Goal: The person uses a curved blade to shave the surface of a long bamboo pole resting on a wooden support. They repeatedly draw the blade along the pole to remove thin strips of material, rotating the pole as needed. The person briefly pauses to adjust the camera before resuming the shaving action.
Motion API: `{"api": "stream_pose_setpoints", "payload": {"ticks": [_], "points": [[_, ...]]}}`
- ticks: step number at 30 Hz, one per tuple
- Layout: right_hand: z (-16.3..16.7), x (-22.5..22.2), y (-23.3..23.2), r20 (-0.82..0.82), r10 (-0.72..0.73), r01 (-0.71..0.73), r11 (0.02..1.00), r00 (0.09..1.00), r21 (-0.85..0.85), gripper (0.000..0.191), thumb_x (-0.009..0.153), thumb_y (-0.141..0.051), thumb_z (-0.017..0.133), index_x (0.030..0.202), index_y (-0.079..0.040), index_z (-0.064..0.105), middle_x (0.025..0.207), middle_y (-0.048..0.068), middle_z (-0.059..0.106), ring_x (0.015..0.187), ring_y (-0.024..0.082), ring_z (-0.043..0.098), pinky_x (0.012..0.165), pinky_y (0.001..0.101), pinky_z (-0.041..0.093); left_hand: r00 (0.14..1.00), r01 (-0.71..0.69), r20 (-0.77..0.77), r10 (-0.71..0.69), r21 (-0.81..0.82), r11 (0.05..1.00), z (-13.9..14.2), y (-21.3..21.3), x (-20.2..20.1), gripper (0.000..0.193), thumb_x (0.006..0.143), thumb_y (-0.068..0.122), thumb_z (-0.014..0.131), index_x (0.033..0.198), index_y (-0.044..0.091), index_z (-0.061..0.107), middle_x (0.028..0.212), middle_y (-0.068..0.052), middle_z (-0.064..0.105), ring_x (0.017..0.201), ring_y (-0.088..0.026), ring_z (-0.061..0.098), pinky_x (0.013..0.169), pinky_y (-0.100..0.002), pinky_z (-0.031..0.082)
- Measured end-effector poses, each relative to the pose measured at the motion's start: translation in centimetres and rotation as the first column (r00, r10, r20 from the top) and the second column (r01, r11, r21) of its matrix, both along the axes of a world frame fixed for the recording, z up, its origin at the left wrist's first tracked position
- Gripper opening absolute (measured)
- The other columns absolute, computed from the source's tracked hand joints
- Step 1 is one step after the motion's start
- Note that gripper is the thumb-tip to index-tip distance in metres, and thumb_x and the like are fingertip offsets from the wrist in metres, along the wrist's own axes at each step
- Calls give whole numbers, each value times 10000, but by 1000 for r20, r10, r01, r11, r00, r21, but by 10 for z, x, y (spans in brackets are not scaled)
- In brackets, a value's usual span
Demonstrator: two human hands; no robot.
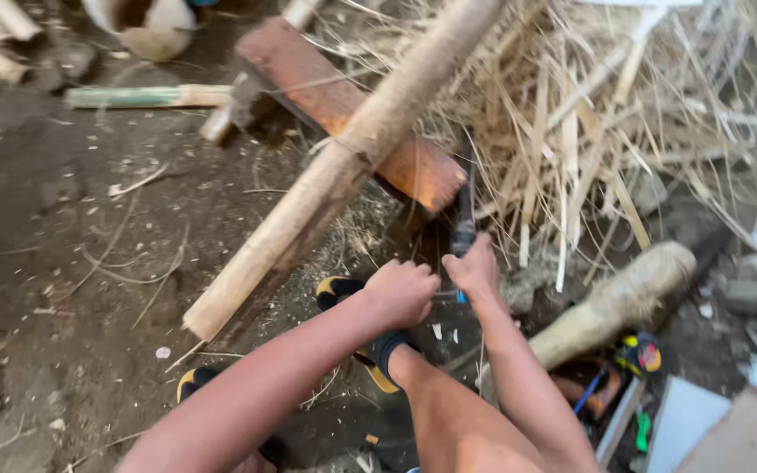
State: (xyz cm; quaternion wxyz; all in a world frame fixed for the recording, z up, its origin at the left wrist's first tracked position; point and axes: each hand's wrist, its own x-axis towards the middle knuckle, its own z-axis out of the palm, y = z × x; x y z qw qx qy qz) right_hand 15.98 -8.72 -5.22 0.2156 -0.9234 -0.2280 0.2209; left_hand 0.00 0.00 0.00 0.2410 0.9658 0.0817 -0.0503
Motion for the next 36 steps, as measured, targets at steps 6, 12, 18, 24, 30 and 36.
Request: {"api": "stream_pose_setpoints", "payload": {"ticks": [6, 12, 18, 24, 30, 36], "points": [[57, -71, -14, -782, -34, 657, 565, 623, 499, 373, 942, -213, 673, 1180, -2, 477, 828, 80, 601, 567, 185, 602, 449, 335, 489, 900, 8, -433, 54, 140, 990, 85, 45, -73, 136, 796, 126, 679, 894, 75, 758, 958, -136, 768, 924, -305, 752, 774, -451, 618], [111, -75, -46, -635, 239, 293, 733, 735, 614, 370, 878, -135, 678, 1200, -68, 507, 816, 84, 631, 587, 178, 655, 515, 340, 573, 787, -387, -343, 512, 372, 844, 170, 116, -148, 177, 900, 91, 596, 961, 43, 755, 1026, -169, 761, 941, -300, 755, 798, -454, 619], [210, -73, -22, -332, 248, -158, 948, 910, 275, 308, 956, -276, 632, 1146, -40, 573, 773, 128, 666, 600, 245, 668, 569, 407, 525, 695, -598, -363, 621, 189, 779, 170, 110, -186, 270, 917, 214, 561, 1040, 31, 718, 1065, -195, 743, 990, -320, 732, 865, -469, 600], [196, -31, 21, 278, 650, -665, 745, 707, -51, 468, 840, -209, 708, 1208, -1, 507, 975, 251, 678, 894, 405, 673, 788, 510, 530, 658, -575, -502, 561, 146, 805, 91, 102, -171, 400, 915, 452, 617, 1123, 137, 750, 1051, -134, 748, 1004, -283, 750, 914, -437, 597], [164, -59, 101, 361, 890, -759, 435, 280, -484, 500, 766, -171, 664, 1214, -28, 495, 1059, 188, 598, 919, 358, 673, 764, 524, 563, 601, -746, -365, 711, 61, 663, 42, 107, -204, 990, 591, 515, 899, 1297, -32, 472, 1110, -218, 656, 975, -350, 706, 827, -427, 611], [139, -125, 115, 405, 877, -882, 384, 257, -272, 465, 891, -117, 594, 1322, 6, 472, 951, 209, 597, 708, 351, 677, 542, 461, 580, 501, -843, -483, 718, -86, 531, 31, 142, -219, 900, 514, 524, 834, 1229, 28, 603, 1080, -208, 741, 1001, -341, 743, 916, -419, 590]]}}
